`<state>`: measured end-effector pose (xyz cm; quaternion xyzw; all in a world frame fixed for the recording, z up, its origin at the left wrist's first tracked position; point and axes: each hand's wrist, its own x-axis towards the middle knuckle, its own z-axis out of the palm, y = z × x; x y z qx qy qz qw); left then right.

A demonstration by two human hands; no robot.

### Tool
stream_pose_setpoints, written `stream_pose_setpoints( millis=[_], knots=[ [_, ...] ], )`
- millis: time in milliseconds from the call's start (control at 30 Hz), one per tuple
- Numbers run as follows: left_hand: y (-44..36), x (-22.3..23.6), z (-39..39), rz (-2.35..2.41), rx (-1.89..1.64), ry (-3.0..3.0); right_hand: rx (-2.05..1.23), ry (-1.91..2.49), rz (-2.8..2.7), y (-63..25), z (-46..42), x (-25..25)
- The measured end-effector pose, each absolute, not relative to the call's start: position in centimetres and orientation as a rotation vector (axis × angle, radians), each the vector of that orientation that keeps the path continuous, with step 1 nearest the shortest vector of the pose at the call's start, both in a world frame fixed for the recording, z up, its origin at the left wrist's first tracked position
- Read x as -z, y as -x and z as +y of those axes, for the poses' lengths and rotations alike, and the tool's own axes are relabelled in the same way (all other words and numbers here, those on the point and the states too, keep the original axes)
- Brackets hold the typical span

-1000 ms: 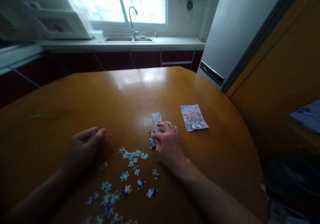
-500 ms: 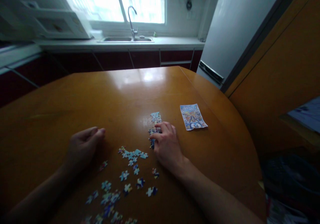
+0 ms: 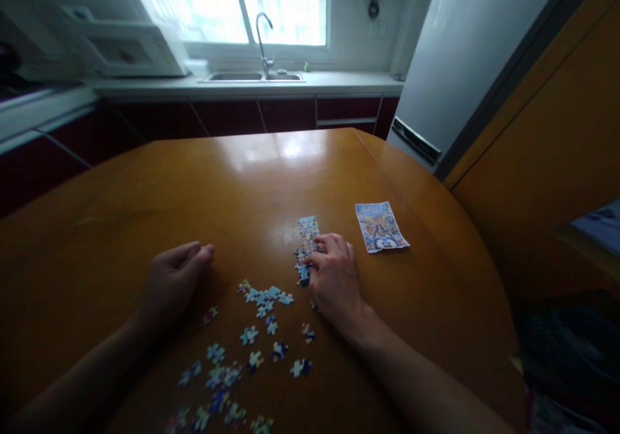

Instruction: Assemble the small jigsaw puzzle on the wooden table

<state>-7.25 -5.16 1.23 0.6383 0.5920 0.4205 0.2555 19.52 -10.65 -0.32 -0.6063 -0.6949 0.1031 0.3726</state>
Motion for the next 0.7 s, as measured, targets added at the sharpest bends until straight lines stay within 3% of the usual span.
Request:
stream_pose_setpoints(
  millis=[700],
  knots=[
    [7.28,-1.16,-5.11,1.599,-1.142,-1.716,-0.273,1.571,-1.757,-19.42,-10.69,0.43]
  ],
)
